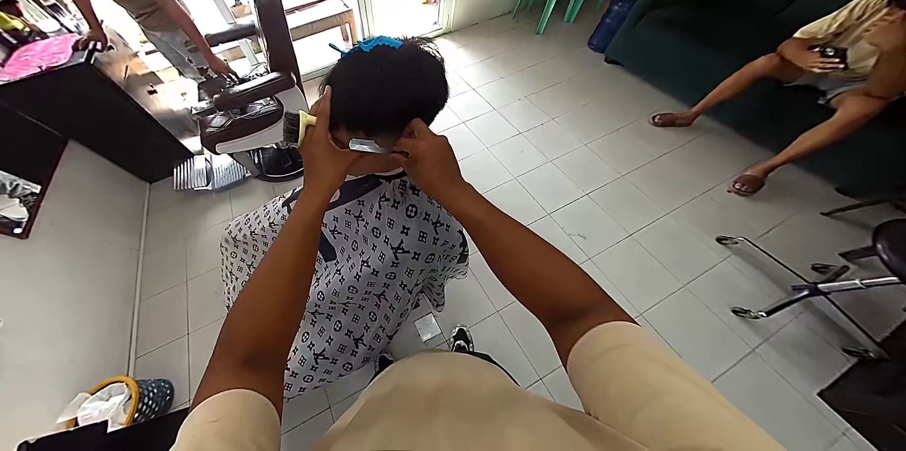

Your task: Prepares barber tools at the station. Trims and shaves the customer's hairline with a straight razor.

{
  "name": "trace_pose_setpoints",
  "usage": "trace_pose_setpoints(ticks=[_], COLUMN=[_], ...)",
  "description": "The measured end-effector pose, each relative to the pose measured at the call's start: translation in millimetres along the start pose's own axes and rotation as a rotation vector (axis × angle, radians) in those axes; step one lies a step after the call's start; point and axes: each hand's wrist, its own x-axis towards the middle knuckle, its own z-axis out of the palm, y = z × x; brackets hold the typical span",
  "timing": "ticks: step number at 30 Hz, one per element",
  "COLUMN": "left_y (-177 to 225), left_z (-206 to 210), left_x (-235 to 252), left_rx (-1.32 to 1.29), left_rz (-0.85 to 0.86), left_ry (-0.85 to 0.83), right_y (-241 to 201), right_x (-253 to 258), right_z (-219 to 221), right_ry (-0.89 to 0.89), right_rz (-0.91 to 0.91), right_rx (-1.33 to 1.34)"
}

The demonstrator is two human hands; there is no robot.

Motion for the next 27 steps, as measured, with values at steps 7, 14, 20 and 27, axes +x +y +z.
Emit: trace_pose_setpoints(ticks=[7,14,20,27], left_y=[1.0,-1.2,2.3,0.4], left_z=[-1.4,-1.7,-4.7,-4.6], left_x=[1.4,2.7,4.2,4.6], left_rx=[0.021,0.004,0.004,0.014], left_rz=[-0.035,-0.01,-0.041,-0.033], left_ry=[-0.01,-0.011,-0.031,-0.031], right_y=[-0.3,-2.4,0.0,-2.6], right_x=[2.3,4.4,4.0,5.0], right_z=[-2.1,-2.3,-3.9,-2.7], right_ry=[-0.013,-0.029,0.02,-0.022], right_rz=[0.011,0.015,0.018,0.014], right_rx=[-0.006,-0.01,0.011,-0.002])
